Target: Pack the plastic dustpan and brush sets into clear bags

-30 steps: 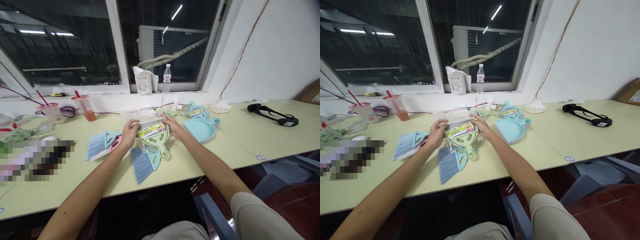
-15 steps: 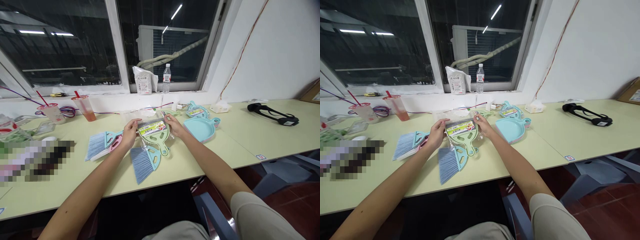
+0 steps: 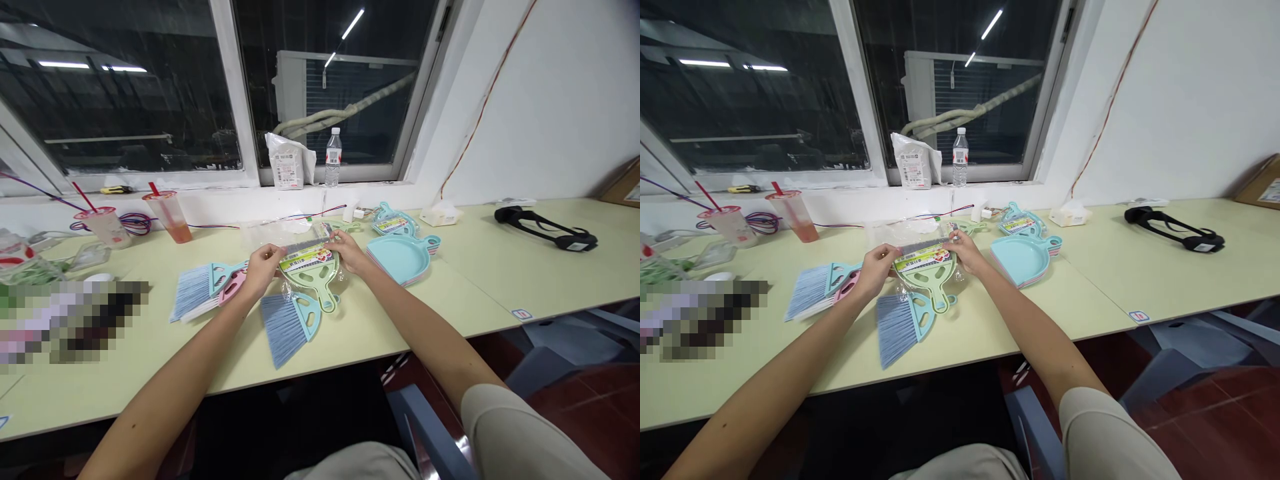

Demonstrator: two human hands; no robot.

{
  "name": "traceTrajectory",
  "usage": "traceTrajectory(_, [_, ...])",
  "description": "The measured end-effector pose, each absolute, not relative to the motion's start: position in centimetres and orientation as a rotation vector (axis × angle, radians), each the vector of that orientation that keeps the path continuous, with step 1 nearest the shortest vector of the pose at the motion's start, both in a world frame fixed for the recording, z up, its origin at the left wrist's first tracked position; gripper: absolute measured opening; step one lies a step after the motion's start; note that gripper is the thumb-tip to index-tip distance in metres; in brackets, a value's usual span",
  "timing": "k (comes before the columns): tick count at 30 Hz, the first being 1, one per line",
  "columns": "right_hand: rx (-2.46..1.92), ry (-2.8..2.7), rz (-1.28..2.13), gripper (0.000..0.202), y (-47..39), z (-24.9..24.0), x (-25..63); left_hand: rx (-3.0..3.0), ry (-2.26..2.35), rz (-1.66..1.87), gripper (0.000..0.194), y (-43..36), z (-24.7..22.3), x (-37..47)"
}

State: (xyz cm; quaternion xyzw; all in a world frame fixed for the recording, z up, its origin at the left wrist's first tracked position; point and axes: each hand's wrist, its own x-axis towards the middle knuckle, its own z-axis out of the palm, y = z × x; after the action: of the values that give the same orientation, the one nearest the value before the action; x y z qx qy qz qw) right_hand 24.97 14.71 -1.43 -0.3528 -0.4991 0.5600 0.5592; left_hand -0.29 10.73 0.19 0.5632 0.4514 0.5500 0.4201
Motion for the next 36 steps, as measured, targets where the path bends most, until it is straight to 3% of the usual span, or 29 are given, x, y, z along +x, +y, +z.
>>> traceTrajectory(5, [-0.935,-1.389,1.097,0.046,15.3,-1.8,25.2,1.509,1.242,1.453,0.021,10.6,-0.2,0.0])
traceTrajectory(10, [-0.971,-1.75,0.177,0.011,14.1,-0.8,24.6,1.521,1.209,1.489,0.02,10.5,-0.3,0.1])
traceTrajectory(13, [-0.843,-1.974,-0.127,0.01,12.1,0.4,22.8,1.545,1.171,1.499,0.019,10.3,-0.3,0.3])
traceTrajectory(21, [-0.845,-2.356,-0.294,0.025,10.1,1.2,19.6,1.682,1.073,1.531,0.014,10.0,-0.8,0.6])
traceTrajectory(30, [-1.177,-2.361,-0.429,0.024,12.4,0.6,22.4,1.602,1.033,1.529,0.022,10.0,-0.8,0.4])
traceTrajectory(36, [-1.036,-2.422,-0.584,0.024,10.6,1.3,20.1,1.639,1.023,1.516,0.02,10.3,-1.3,0.4])
